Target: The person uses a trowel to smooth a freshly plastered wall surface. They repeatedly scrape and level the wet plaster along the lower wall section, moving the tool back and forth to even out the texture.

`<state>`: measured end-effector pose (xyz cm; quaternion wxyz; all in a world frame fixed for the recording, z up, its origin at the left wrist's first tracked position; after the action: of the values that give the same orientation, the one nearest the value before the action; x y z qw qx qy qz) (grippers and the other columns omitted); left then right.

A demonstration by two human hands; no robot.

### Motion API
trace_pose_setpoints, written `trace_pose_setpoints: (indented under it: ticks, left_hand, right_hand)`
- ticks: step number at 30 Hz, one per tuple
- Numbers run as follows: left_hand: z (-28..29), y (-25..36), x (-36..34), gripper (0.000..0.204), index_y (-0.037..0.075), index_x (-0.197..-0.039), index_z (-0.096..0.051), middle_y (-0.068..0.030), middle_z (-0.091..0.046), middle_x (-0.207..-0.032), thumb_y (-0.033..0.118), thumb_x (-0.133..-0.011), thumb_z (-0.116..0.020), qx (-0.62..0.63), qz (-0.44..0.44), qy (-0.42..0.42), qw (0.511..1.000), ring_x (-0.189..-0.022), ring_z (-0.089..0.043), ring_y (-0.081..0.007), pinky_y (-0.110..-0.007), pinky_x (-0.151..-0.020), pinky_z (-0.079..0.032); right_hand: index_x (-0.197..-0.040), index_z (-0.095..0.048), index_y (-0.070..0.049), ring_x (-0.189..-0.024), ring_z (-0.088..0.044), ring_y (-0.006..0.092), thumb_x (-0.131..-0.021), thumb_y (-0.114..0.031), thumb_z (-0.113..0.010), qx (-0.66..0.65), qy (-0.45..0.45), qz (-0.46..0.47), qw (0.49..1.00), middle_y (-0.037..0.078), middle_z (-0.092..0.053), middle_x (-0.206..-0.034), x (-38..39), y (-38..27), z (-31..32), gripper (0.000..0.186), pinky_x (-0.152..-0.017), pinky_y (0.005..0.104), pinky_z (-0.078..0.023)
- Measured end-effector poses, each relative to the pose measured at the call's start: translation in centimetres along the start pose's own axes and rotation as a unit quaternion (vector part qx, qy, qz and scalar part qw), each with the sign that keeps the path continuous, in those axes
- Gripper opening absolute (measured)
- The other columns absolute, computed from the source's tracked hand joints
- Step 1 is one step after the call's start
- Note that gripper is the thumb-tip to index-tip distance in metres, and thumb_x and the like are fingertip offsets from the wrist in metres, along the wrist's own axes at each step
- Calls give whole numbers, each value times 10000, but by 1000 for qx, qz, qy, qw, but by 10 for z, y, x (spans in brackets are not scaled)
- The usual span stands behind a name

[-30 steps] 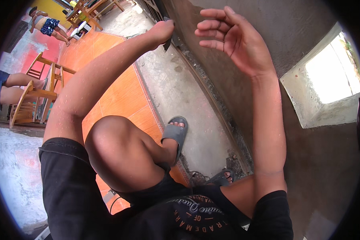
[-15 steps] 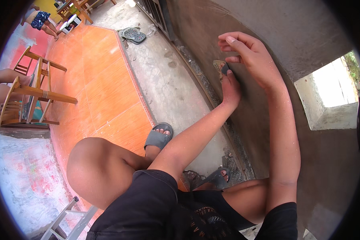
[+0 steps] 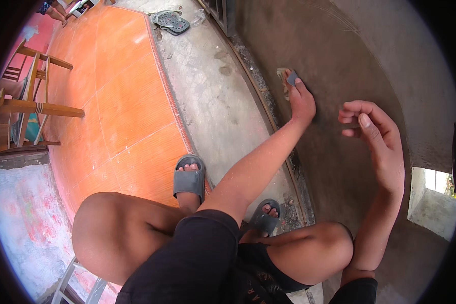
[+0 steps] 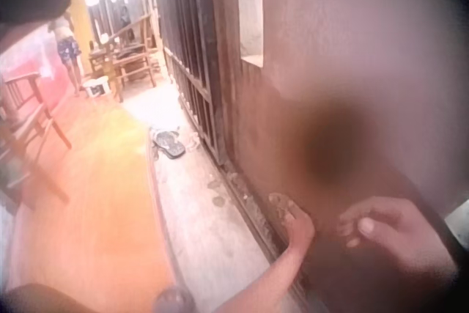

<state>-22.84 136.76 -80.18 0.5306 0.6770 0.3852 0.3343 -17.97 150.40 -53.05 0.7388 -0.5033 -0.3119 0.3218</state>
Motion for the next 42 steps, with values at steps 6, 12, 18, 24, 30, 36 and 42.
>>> trace_pose_setpoints:
  ticks: [6,12,18,24,30,36,42]
  left_hand:
    - [13,36,-22,578,-117,-1408,-413,-238,-465,-1454,351,-1098,-275,102,112,16,988,-1351,-431,-320,-392,-1133,-315]
    - [-6,46,19,573,-101,-1563,-149,-225,-117,-1672,219,-1100,-257,98,-5,-44,994,-1566,-40,-302,-377,-1260,-60]
    - [25,-15,-167,576,-102,-1425,-414,-220,-506,-1450,354,-1096,-290,148,116,-17,982,-1329,-487,-304,-360,-1121,-342]
    - [-10,-40,32,578,-104,-1422,-412,-195,-518,-1434,353,-1093,-281,61,65,-53,995,-1329,-483,-279,-357,-1140,-322]
    - [22,-52,-101,556,-91,-1440,-420,-226,-524,-1440,337,-1107,-292,153,125,18,980,-1354,-489,-316,-380,-1140,-339]
    - [36,-96,-108,567,-108,-1387,-470,-208,-573,-1385,346,-1102,-285,110,186,-27,976,-1292,-534,-284,-375,-1104,-371]
    - [28,-93,-65,564,-103,-1451,-404,-201,-490,-1482,318,-1096,-282,106,170,-15,980,-1398,-430,-289,-362,-1170,-288]
  right_hand:
    - [-1201,-642,35,-1054,-614,156,-1008,-194,-586,10,4,-19,1000,90,-662,-1110,2,-2,-2,304,-921,306,-484]
    - [-1168,-655,56,-1035,-597,199,-933,-294,-669,11,47,-5,999,147,-634,-1150,1,1,0,421,-922,321,-476]
    - [-1103,-684,53,-1046,-643,276,-872,-412,-696,70,100,1,993,205,-675,-1128,-2,-7,0,519,-929,364,-486]
    - [-1084,-691,54,-1060,-669,322,-852,-454,-698,90,107,-4,990,226,-690,-1117,-5,-11,0,559,-956,396,-490]
    - [-1080,-695,58,-1042,-680,327,-853,-471,-696,112,86,-12,990,230,-691,-1117,0,-3,-1,575,-940,401,-504]
    - [-1085,-693,57,-1032,-683,332,-859,-460,-702,113,95,36,988,245,-685,-1117,4,-17,3,565,-922,397,-521]
    - [-1065,-678,35,-1001,-669,336,-868,-549,-692,132,86,-11,987,234,-661,-1112,2,-11,4,617,-876,432,-537]
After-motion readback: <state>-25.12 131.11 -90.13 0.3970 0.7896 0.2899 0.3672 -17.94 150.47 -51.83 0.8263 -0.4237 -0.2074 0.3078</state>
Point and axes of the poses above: each hand's wrist, its own x-axis away from the middle knuckle, its own z-axis out of the back of the hand, y = z × x, the point moved 6 cm from there along -x, towards the middle knuckle
